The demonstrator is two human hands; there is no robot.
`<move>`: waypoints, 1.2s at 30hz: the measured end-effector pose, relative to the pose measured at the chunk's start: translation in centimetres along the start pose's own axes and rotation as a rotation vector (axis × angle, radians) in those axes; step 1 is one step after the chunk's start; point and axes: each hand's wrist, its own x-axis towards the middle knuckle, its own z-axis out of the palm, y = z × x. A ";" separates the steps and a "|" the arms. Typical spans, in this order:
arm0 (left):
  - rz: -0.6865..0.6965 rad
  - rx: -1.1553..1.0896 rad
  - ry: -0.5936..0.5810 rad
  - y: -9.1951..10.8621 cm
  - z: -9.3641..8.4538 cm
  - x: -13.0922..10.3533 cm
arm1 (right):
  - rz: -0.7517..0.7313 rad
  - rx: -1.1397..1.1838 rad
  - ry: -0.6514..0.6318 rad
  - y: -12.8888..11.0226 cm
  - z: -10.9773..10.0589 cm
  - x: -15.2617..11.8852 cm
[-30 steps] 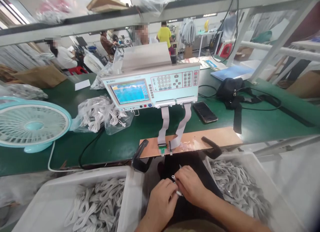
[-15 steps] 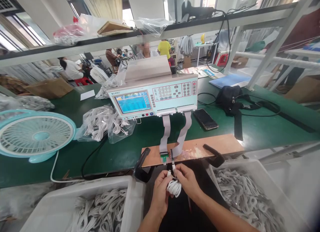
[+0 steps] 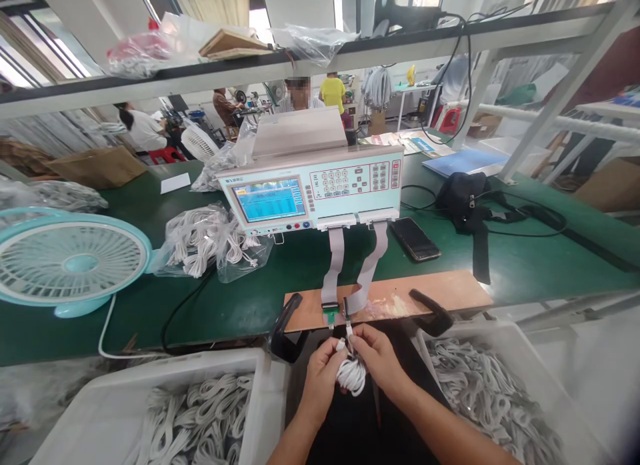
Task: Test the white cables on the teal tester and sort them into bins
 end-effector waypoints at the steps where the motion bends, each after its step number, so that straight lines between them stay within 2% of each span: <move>1: -0.007 0.042 -0.009 0.3 -0.2 0.0 | 0.040 0.042 0.000 -0.2 0.1 0.1; 6: -0.057 0.118 -0.015 0.8 -0.9 0.4 | 0.152 0.191 0.028 -0.8 0.7 0.3; 10: -0.123 -0.034 0.051 0.2 -0.8 0.8 | 0.130 0.160 0.008 -0.9 0.4 0.3; 14: -0.055 -0.201 0.112 -0.1 -0.4 0.9 | 0.115 0.129 -0.005 -0.9 0.2 0.3; 20: -0.086 -0.313 0.224 0.2 0.0 1.1 | 0.109 0.150 -0.017 -0.9 0.2 0.4; 24: -0.106 -0.364 0.253 0.6 0.4 1.2 | 0.112 0.176 -0.021 -0.9 0.2 0.4; 27: -0.096 -0.412 0.245 0.5 0.6 1.1 | 0.127 0.197 -0.025 -0.8 0.2 0.3; 32: -0.085 -0.456 0.136 0.1 0.7 0.8 | 0.138 0.219 -0.019 -0.9 0.3 0.2; 36: -0.063 -0.447 0.118 0.1 0.7 0.6 | 0.146 0.244 -0.022 -0.9 0.3 0.0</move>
